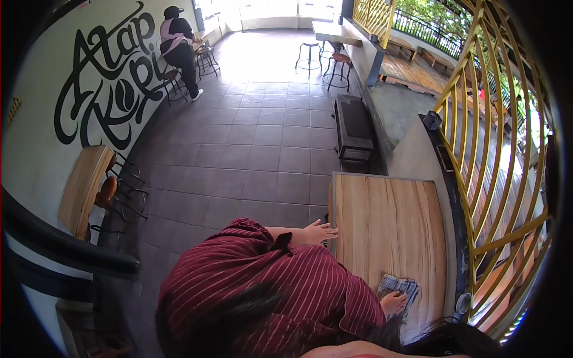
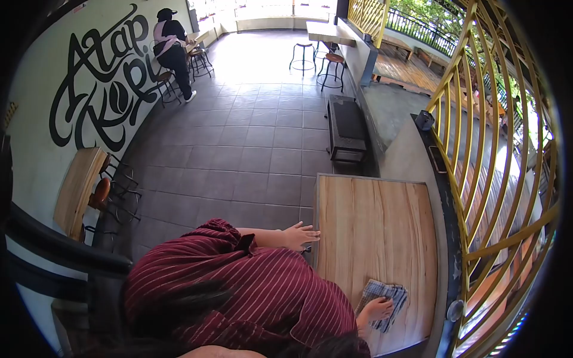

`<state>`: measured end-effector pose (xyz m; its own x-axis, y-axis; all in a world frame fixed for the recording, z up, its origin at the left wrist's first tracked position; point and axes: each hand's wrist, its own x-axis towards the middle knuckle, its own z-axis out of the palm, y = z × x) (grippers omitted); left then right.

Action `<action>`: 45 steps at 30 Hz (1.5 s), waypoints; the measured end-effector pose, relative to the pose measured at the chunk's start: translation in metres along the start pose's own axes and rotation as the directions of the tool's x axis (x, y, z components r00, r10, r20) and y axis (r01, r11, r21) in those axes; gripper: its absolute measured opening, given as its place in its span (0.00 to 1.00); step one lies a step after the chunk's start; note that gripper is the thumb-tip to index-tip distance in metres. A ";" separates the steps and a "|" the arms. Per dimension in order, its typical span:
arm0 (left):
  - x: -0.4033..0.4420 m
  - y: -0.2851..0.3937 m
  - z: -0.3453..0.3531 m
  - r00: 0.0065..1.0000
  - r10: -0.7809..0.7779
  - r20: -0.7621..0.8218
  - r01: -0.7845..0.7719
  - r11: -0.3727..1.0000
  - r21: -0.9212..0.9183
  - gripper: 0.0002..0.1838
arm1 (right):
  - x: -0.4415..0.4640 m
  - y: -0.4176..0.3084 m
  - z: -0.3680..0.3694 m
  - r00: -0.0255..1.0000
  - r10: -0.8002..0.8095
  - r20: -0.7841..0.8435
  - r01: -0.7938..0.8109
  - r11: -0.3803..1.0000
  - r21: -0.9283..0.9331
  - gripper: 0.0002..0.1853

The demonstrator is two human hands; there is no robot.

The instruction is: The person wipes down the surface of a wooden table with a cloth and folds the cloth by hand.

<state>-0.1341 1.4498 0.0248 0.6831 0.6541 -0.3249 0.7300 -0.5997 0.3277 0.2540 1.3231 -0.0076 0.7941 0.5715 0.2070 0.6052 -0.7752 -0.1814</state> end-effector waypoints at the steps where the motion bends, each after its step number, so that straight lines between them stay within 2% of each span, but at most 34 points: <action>1: 0.001 0.000 0.000 1.000 -0.006 -0.008 0.006 1.000 -0.004 0.36 | -0.001 -0.003 -0.001 1.000 0.003 -0.003 -0.003 1.000 -0.006 0.25; 3: 0.004 -0.001 0.001 1.000 -0.007 -0.016 0.007 1.000 -0.009 0.35 | -0.012 -0.024 -0.006 0.983 -0.182 0.033 0.179 0.981 0.067 0.24; 5: 0.010 -0.008 0.009 0.994 0.020 -0.109 -0.021 1.000 -0.010 0.31 | -0.032 -0.049 -0.006 0.970 -0.231 0.081 0.231 0.973 0.010 0.28; 7: 0.018 -0.015 0.009 0.988 0.040 -0.147 -0.042 0.999 -0.014 0.29 | -0.050 -0.074 0.002 0.890 -0.442 0.115 0.439 0.897 0.054 0.34; 8: 0.022 -0.018 0.009 0.981 0.054 -0.187 -0.060 0.998 -0.025 0.28 | -0.059 -0.088 -0.002 0.891 -0.438 0.119 0.434 0.899 0.052 0.34; 10: 0.031 -0.021 -0.001 0.973 0.028 -0.229 -0.040 0.998 -0.049 0.27 | -0.072 -0.120 -0.010 0.737 -0.606 0.301 0.601 0.790 0.119 0.39; 11: 0.037 -0.024 -0.007 0.961 -0.002 -0.276 -0.018 0.997 -0.073 0.26 | -0.077 -0.131 -0.011 0.738 -0.604 0.302 0.601 0.791 0.115 0.39; 13: 0.052 -0.038 -0.019 0.957 -0.018 -0.291 -0.003 0.997 -0.071 0.27 | -0.079 -0.156 -0.011 0.533 -0.721 0.442 0.737 0.652 0.176 0.39; 14: 0.060 -0.046 -0.025 0.952 -0.037 -0.304 0.016 0.997 -0.070 0.27 | -0.077 -0.164 -0.006 0.502 -0.741 0.446 0.738 0.636 0.225 0.37; 17: 0.087 -0.074 -0.040 0.951 -0.040 -0.305 0.039 0.999 -0.008 0.28 | -0.059 -0.186 0.004 0.485 -0.755 0.441 0.747 0.620 0.241 0.37; 19: 0.103 -0.091 -0.051 0.957 -0.029 -0.290 0.020 0.999 -0.032 0.29 | -0.043 -0.206 0.011 0.511 -0.770 0.381 0.738 0.621 0.265 0.35; 21: 0.114 -0.107 -0.062 0.961 -0.017 -0.274 0.001 0.998 -0.057 0.30 | -0.024 -0.225 0.020 0.580 -0.754 0.308 0.714 0.653 0.253 0.34; 22: 0.121 -0.113 -0.066 0.975 0.010 -0.221 -0.017 0.999 -0.031 0.35 | -0.013 -0.234 0.030 0.594 -0.771 0.227 0.739 0.635 0.223 0.31; 23: 0.126 -0.116 -0.068 0.986 0.036 -0.165 -0.038 0.999 -0.010 0.40 | -0.003 -0.244 0.035 0.590 -0.773 0.231 0.742 0.633 0.223 0.31; 24: 0.130 -0.121 -0.070 0.986 0.032 -0.165 -0.035 0.999 -0.016 0.40 | 0.009 -0.256 0.041 0.632 -0.749 0.199 0.718 0.663 0.213 0.30; 26: 0.137 -0.130 -0.073 0.982 0.104 -0.157 -0.104 0.995 0.008 0.50 | 0.029 -0.278 0.051 0.698 -0.696 0.165 0.673 0.717 0.181 0.28; 27: 0.149 -0.138 -0.060 0.983 0.096 -0.157 -0.097 0.995 0.002 0.50 | 0.037 -0.289 0.052 0.692 -0.702 0.170 0.678 0.712 0.182 0.28; 28: 0.168 -0.151 -0.032 0.901 0.183 -0.393 -0.092 0.966 0.241 0.53 | 0.042 -0.301 0.053 0.735 -0.650 0.194 0.633 0.760 0.146 0.28; 29: 0.178 -0.157 -0.013 0.758 0.317 -0.571 -0.023 0.887 0.461 0.56 | 0.044 -0.310 0.054 0.777 -0.592 0.213 0.584 0.805 0.108 0.28; 30: 0.177 -0.157 -0.010 0.760 0.316 -0.567 -0.023 0.886 0.463 0.56 | 0.044 -0.319 0.057 0.780 -0.599 0.184 0.590 0.801 0.106 0.29; 31: 0.177 -0.157 -0.008 0.709 0.338 -0.619 -0.044 0.897 0.440 0.52 | 0.044 -0.325 0.059 0.782 -0.596 0.183 0.586 0.803 0.109 0.29; 32: 0.178 -0.155 -0.008 0.652 0.357 -0.669 -0.066 0.906 0.419 0.48 | 0.041 -0.333 0.058 0.718 -0.674 0.174 0.656 0.738 0.156 0.29; 33: 0.179 -0.152 -0.007 0.648 0.364 -0.669 -0.065 0.902 0.427 0.48 | 0.039 -0.341 0.058 0.645 -0.748 0.156 0.720 0.664 0.203 0.30; 34: 0.178 -0.148 -0.004 0.631 0.341 -0.697 0.023 0.889 0.457 0.44 | 0.037 -0.347 0.063 0.585 -0.799 0.138 0.763 0.600 0.240 0.31; 35: 0.178 -0.147 -0.005 0.610 0.321 -0.724 0.112 0.870 0.480 0.40 | 0.037 -0.356 0.063 0.586 -0.800 0.128 0.763 0.599 0.243 0.31; 36: 0.176 -0.148 -0.009 0.609 0.324 -0.724 0.116 0.867 0.485 0.40 | 0.037 -0.362 0.060 0.520 -0.840 0.154 0.793 0.542 0.279 0.31; 37: 0.173 -0.147 -0.012 0.611 0.317 -0.725 0.039 0.903 0.428 0.38 | 0.038 -0.367 0.060 0.450 -0.875 0.180 0.816 0.484 0.316 0.31; 38: 0.170 -0.146 -0.011 0.617 0.310 -0.724 -0.041 0.931 0.363 0.36 | 0.040 -0.372 0.063 0.451 -0.880 0.152 0.818 0.475 0.323 0.30; 39: 0.165 -0.144 -0.010 0.622 0.316 -0.717 -0.049 0.929 0.367 0.36 | 0.041 -0.376 0.065 0.459 -0.875 0.156 0.812 0.484 0.327 0.30; 41: 0.164 -0.141 -0.013 0.709 0.236 -0.665 -0.088 0.964 0.249 0.37 | 0.051 -0.383 0.069 0.443 -0.882 0.163 0.812 0.472 0.343 0.30; 43: 0.164 -0.142 -0.020 0.671 0.289 -0.683 -0.126 0.952 0.279 0.38 | 0.054 -0.388 0.078 0.479 -0.870 0.113 0.813 0.489 0.317 0.29; 45: 0.157 -0.140 -0.025 0.769 0.230 -0.596 -0.142 0.971 0.191 0.38 | 0.054 -0.388 0.079 0.484 -0.865 0.130 0.801 0.498 0.332 0.28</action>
<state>-0.1297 1.6480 -0.0501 0.6820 0.6398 0.3542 0.6154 -0.7638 0.1946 0.0662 1.6759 -0.0019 -0.1319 0.9824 0.1324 0.9563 0.1613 -0.2438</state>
